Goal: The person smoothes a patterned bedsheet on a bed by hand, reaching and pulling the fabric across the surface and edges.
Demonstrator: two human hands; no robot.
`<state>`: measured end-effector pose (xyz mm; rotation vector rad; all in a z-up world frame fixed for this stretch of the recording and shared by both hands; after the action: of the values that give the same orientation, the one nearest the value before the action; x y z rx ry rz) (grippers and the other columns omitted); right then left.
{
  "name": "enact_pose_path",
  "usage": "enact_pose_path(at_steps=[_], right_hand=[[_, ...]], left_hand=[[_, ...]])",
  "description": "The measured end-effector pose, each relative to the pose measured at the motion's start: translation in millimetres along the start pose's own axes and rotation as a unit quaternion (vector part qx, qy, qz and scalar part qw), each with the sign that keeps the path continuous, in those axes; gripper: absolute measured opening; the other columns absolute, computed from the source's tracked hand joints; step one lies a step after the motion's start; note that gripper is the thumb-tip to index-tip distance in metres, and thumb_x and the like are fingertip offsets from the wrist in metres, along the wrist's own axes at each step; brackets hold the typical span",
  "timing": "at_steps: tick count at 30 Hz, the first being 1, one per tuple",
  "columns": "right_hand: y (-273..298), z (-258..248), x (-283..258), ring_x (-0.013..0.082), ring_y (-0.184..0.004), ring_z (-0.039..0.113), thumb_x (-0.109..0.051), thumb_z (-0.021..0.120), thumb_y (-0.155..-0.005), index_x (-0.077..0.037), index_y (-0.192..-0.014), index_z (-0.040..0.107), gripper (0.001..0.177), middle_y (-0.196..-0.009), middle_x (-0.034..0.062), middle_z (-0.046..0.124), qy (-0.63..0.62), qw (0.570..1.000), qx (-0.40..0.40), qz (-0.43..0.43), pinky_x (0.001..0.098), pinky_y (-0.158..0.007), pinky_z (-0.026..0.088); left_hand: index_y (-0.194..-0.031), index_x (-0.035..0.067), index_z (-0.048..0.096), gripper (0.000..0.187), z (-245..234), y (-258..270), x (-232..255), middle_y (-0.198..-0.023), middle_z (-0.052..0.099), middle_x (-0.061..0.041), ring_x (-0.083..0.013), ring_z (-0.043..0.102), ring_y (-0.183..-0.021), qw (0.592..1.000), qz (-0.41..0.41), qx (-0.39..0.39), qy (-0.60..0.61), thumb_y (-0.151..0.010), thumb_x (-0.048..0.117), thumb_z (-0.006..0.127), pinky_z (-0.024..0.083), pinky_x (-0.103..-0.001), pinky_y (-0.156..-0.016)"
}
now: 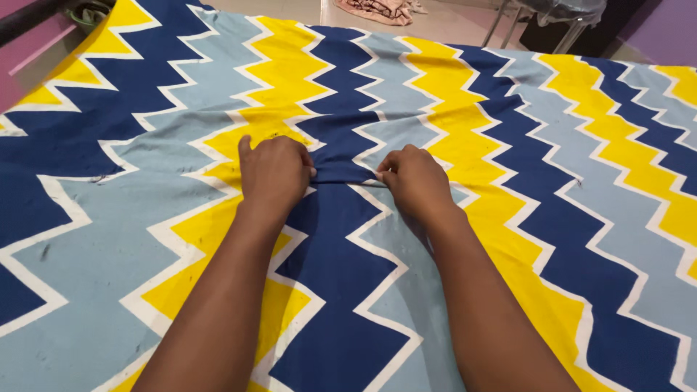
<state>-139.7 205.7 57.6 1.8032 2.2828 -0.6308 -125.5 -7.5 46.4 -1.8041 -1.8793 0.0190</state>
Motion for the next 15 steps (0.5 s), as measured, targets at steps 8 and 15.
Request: enact_pose_path(at_steps=[8,15], right_hand=[[3,-11,-11,0.0364,-0.1,0.064,-0.021,0.069,-0.09,-0.008,-0.094,0.075,0.015,-0.103,0.0147,0.07,0.024,0.995,0.086,-0.044,0.0475,-0.089,0.048],[4,-17,-10,0.0375,-0.093,0.068,-0.019,0.063,-0.096,-0.005,-0.1,0.069,0.016,-0.098,0.0174,0.073,-0.069,0.988,0.133,-0.024,0.0468,-0.083,0.052]], left_hand=[[-0.083,0.015,0.079,0.015,-10,-3,13,-0.08,0.074,-0.012,-0.0308,0.07,-0.08,0.998,0.01,0.063,0.005,-0.089,0.022,0.067,0.04,-0.048,-0.085],[-0.09,0.012,0.075,0.015,-10,-3,19,-0.079,0.074,-0.012,-0.031,0.07,-0.08,0.994,0.014,0.112,0.011,-0.093,0.024,0.067,0.043,-0.047,-0.083]])
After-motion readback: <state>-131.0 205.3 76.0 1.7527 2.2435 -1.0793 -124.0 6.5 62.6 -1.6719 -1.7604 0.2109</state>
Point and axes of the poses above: each hand's wrist, its own y-axis away from the middle knuckle, its own z-axis out of the palm, x = y × z, the point moved 8 cm from there along -y, towards the middle knuckle
